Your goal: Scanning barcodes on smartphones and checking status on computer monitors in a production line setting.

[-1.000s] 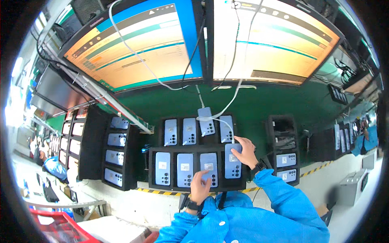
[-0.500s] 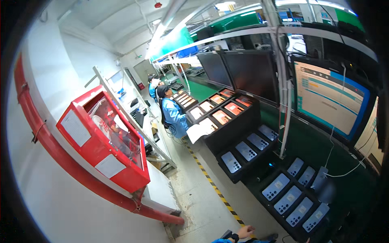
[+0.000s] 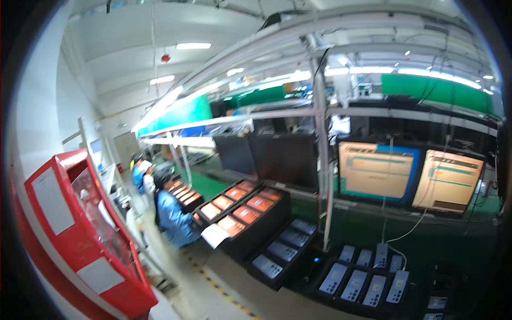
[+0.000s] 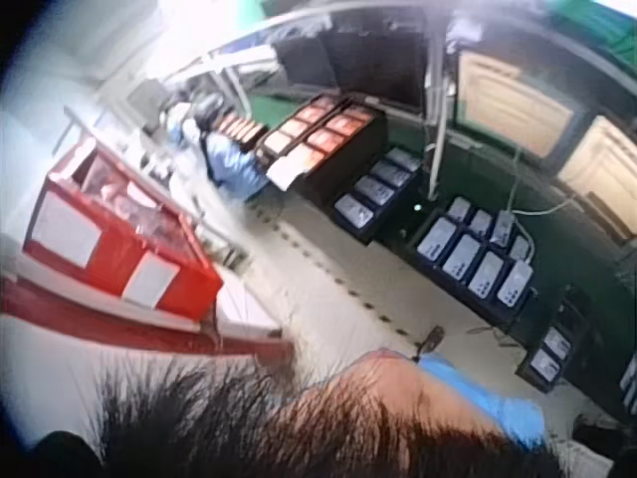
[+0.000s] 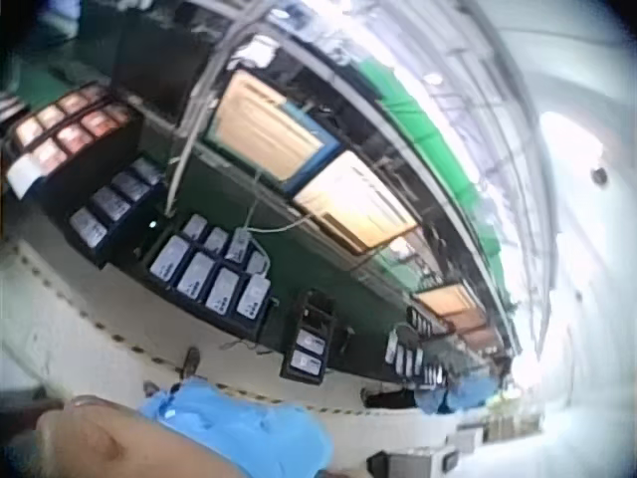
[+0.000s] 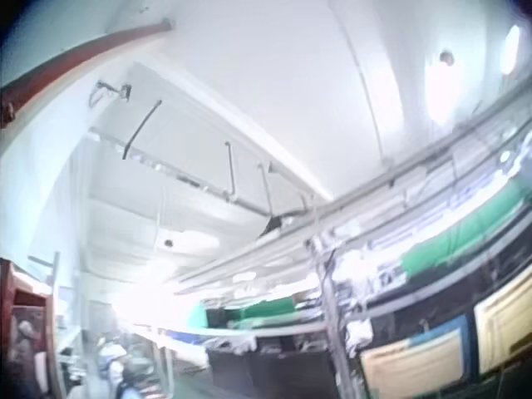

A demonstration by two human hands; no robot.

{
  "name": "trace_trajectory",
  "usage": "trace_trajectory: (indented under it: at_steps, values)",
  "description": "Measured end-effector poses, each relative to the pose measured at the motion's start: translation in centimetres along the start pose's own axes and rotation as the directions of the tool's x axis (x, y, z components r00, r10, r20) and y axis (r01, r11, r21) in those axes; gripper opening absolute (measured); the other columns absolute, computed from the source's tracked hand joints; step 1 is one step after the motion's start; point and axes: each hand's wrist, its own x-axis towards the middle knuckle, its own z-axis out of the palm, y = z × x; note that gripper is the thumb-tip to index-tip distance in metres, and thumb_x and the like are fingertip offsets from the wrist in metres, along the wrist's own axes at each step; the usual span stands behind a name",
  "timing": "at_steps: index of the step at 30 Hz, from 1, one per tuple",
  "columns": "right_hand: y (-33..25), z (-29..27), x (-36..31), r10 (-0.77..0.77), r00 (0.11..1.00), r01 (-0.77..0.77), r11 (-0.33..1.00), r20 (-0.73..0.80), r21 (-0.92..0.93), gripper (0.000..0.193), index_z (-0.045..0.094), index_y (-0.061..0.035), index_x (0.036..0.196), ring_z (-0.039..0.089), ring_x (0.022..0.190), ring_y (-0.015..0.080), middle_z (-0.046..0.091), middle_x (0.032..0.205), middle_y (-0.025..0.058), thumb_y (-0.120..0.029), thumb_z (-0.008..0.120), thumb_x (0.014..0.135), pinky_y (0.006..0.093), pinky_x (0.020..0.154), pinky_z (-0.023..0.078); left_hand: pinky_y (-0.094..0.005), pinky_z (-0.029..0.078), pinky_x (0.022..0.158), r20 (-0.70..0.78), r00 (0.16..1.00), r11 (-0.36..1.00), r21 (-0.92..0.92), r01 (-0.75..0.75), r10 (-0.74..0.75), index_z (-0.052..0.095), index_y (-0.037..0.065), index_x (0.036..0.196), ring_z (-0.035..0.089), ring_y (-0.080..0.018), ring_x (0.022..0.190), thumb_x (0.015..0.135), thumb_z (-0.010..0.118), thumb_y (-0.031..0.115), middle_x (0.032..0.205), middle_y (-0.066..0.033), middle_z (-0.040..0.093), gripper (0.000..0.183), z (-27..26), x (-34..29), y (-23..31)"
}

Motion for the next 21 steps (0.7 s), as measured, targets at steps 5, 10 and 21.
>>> trace_trajectory:
  at_steps: [5, 10, 21]
  values:
    - [5.4, 3.3, -0.2, 0.127, 0.988, -0.133, 0.989, 0.088, 0.061, 0.037, 0.06, -0.0005, 0.111, 0.058, 0.089, 0.0273, 0.062, 0.1, 0.0158, -0.026, 0.065, 0.086, 0.0398, 0.075, 0.048, -0.0365, 0.053, 0.068, 0.072, 0.993, 0.993, 0.067, -0.102, 0.098, 0.067, 0.007, 0.105, 0.064, -0.0213, 0.075, 0.086, 0.059, 0.025, 0.087, -0.0112, 0.069, 0.027, -0.4, 1.5, 4.3]
    - [14.1, 7.3, 0.9, 0.212, 0.953, -0.244, 0.961, 0.218, 0.133, 0.03, 0.064, -0.0006, 0.104, 0.061, 0.08, 0.023, 0.066, 0.091, 0.0129, -0.024, 0.065, 0.085, 0.0373, 0.069, 0.05, -0.0365, 0.053, 0.067, 0.118, 0.978, 0.98, 0.084, -0.18, 0.17, 0.067, 0.006, 0.103, 0.064, -0.0213, 0.074, 0.086, 0.059, 0.025, 0.086, -0.0111, 0.069, 0.027, 0.9, 2.3, 7.8]
    - [10.3, 7.4, 11.0, 0.115, 0.941, -0.149, 0.985, 0.319, 0.085, 0.03, 0.064, -0.001, 0.105, 0.063, 0.08, 0.0228, 0.067, 0.091, 0.0124, -0.024, 0.065, 0.086, 0.0371, 0.069, 0.051, -0.0364, 0.052, 0.064, 0.034, 0.984, 0.981, 0.081, -0.176, 0.173, 0.068, 0.006, 0.099, 0.064, -0.0212, 0.071, 0.086, 0.058, 0.025, 0.084, -0.011, 0.07, 0.026, 2.8, 2.8, 11.6]
